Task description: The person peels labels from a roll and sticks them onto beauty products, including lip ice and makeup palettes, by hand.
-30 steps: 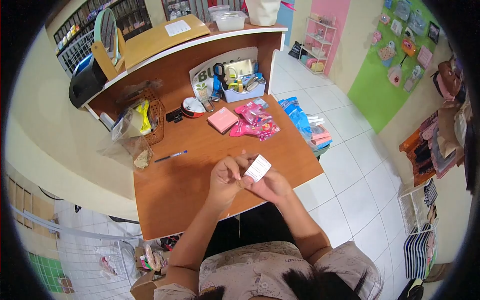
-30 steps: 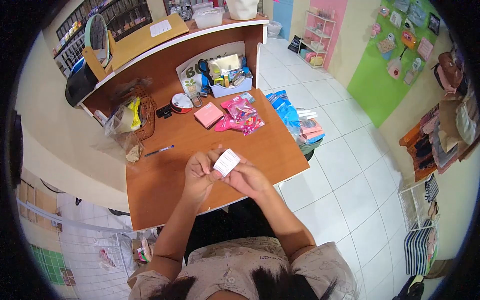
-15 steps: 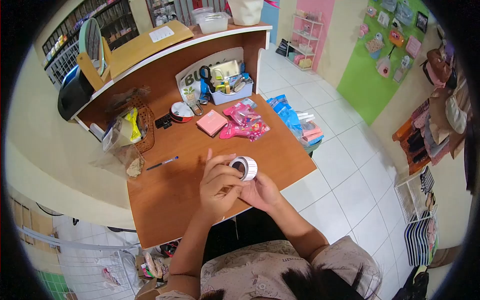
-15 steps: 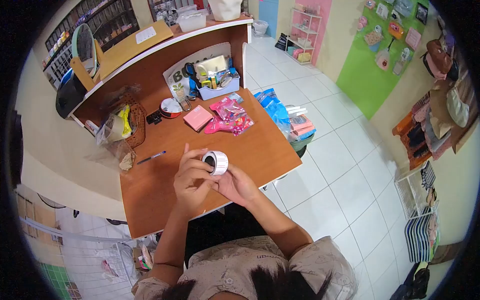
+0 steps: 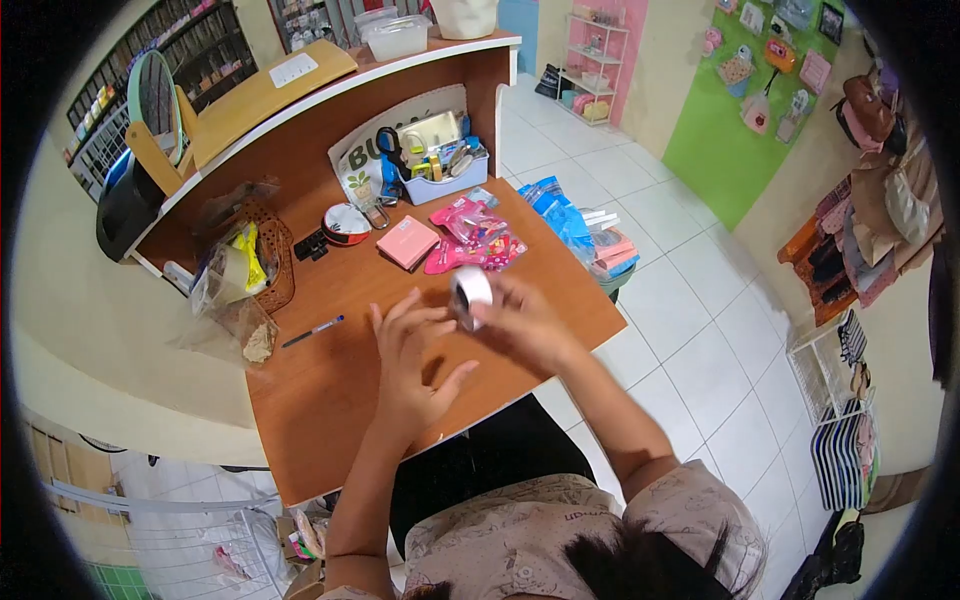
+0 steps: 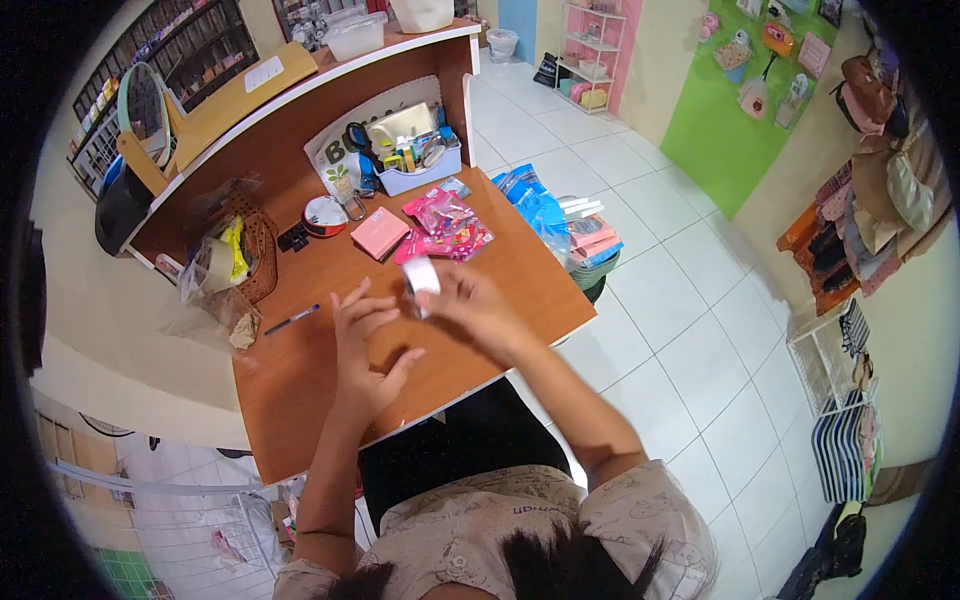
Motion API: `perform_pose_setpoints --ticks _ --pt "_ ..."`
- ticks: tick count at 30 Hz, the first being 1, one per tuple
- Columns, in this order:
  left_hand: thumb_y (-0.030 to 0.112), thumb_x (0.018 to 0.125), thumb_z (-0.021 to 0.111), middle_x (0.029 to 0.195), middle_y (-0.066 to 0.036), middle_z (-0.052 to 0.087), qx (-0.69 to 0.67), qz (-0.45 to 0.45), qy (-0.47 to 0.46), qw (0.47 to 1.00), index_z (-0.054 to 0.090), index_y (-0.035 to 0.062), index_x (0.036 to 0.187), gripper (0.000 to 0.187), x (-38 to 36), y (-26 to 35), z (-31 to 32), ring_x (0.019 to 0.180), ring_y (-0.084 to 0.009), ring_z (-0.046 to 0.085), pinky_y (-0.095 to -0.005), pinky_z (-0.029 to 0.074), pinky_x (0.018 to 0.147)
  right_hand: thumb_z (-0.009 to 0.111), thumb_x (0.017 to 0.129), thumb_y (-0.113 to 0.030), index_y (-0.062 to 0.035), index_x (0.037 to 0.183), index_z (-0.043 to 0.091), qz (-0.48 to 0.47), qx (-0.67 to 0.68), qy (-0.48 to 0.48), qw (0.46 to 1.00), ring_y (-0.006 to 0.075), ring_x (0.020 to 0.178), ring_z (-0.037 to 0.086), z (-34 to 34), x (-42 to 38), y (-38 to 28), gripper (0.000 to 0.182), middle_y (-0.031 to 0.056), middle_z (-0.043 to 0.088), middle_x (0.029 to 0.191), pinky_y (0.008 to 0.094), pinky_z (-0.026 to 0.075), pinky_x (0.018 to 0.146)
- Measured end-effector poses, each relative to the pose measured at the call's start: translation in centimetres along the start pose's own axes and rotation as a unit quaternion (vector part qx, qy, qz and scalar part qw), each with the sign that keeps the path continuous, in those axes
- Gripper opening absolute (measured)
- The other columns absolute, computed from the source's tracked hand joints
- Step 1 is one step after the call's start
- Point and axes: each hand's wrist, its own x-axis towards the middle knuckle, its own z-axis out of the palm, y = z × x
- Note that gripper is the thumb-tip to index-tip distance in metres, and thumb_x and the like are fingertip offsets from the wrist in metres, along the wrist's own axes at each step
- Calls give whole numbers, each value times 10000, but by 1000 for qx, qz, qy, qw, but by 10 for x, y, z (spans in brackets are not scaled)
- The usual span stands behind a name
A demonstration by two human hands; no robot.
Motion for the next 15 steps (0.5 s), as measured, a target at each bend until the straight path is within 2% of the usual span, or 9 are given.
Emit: perform_pose_setpoints --ticks 1,2,3,5,6,7,9,10,15 --pt "125 729 783 1203 -82 557 7 -21 -10 1000 550 118 1149 481 -3 -5 -3 1306 -331 445 -605 115 1150 756 854 -211 8 1255 560 -36 -193 28 980 141 1006 622 -10 18 -17 498 84 652 1125 297 506 877" --pt "120 733 781 1237 -99 541 14 -43 -18 999 535 107 1163 495 -4 -10 -6 1321 -337 432 -589 124 1156 755 847 -165 2 1230 573 -88 -297 44 950 117 958 610 -31 48 -22 455 44 649 1082 277 499 841" --pt "115 765 752 1278 -122 519 35 -66 -48 996 527 91 1217 505 -4 -13 -9 1326 -365 415 -587 148 1151 771 825 -155 25 1218 569 -74 -312 47 946 125 884 621 -40 76 -39 477 62 652 1054 281 511 786" --pt "144 799 722 1309 -145 497 29 -108 -67 992 511 80 1261 512 -15 -33 -1 1338 -376 393 -594 165 1143 807 757 -179 21 1204 571 -218 -482 124 839 136 826 623 -64 142 -51 544 106 662 981 286 522 720" --pt "159 817 708 1324 -157 486 29 -128 -74 989 503 75 1283 516 -22 -45 5 1344 -381 382 -598 174 1139 807 675 -196 38 1155 578 -213 -488 130 837 298 935 656 -62 166 -64 582 215 658 1007 368 515 829" --pt "178 831 693 1338 -167 473 76 -130 -92 984 499 70 1294 514 -31 -51 11 1348 -380 376 -603 180 1135 784 680 -167 29 1149 588 -265 -558 110 778 356 976 652 -64 191 -74 545 237 657 1050 395 523 852" --pt "218 858 665 1365 -188 449 171 -135 -126 968 491 61 1315 513 -43 -55 25 1354 -379 364 -613 191 1127 757 690 -135 20 1155 596 -286 -655 129 687 382 985 647 -74 240 -77 516 242 661 1064 403 525 868" --pt "226 859 656 1360 -187 447 166 -132 -129 969 494 65 1313 508 -39 -55 25 1348 -381 365 -622 194 1121 744 695 -119 15 1158 600 -292 -699 139 637 396 990 645 -72 258 -81 503 244 662 1070 407 526 876" --pt "261 865 626 1355 -184 445 147 -141 -149 968 521 72 1284 471 -34 -52 21 1339 -386 365 -633 197 1113 737 696 -97 -43 1112 676 -111 -789 162 582 367 1083 635 -68 308 -79 424 222 658 1147 430 526 900"
